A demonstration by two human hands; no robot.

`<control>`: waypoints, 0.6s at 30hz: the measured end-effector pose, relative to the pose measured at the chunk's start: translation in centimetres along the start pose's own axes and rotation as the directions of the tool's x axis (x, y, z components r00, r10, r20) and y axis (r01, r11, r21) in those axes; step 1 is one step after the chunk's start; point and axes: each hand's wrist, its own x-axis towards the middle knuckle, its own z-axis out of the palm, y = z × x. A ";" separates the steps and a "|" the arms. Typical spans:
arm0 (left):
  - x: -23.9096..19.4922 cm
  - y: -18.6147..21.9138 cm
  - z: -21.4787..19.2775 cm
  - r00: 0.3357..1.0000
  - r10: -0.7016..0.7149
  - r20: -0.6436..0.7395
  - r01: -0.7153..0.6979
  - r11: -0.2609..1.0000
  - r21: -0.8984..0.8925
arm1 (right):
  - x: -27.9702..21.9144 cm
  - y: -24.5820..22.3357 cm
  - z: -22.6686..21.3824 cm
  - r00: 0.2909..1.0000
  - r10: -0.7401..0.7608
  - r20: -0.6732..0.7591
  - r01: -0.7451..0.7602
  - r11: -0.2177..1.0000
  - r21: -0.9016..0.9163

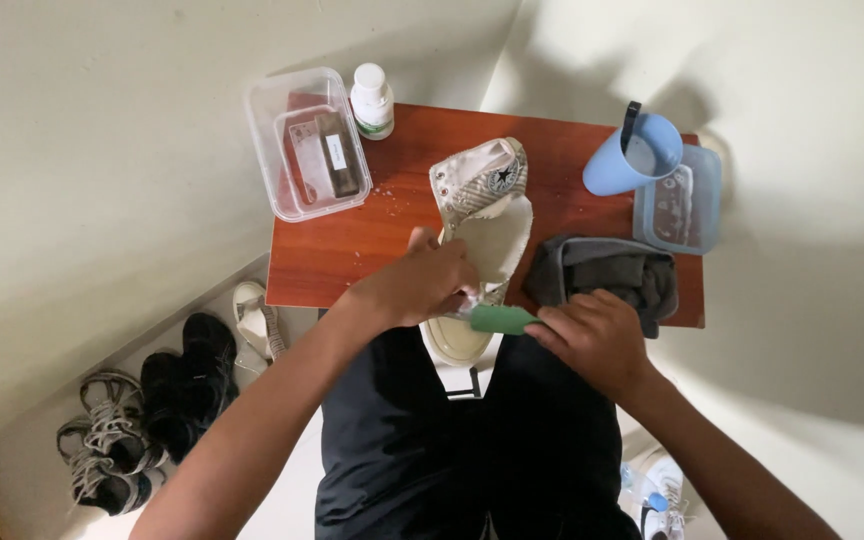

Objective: The person scrubs a white sneaker with a green brush, repeatedly dipping it into a blue cup of liquid. They then wipe the shoe with a gray cloth and remove the insole to clean the interior.

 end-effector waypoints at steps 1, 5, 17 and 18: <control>-0.4 0.4 0.0 1.000 0.002 0.003 -0.002 1.000 0.001 | -0.5 -0.1 0.2 1.000 0.004 0.000 -0.004 1.000 -0.001; -1.2 2.0 -1.0 0.993 0.108 -0.048 -0.102 0.988 0.113 | -0.1 -1.8 1.2 0.999 0.008 -0.034 -0.009 1.000 -0.023; -0.2 2.2 -2.7 0.995 0.081 0.057 -0.085 0.993 0.078 | 1.3 -2.8 0.8 0.999 0.007 0.039 -0.006 0.999 -0.033; -0.5 2.5 -3.2 0.996 0.071 0.061 -0.073 0.996 0.043 | 1.8 -3.5 1.6 0.999 0.010 0.032 -0.009 1.000 -0.020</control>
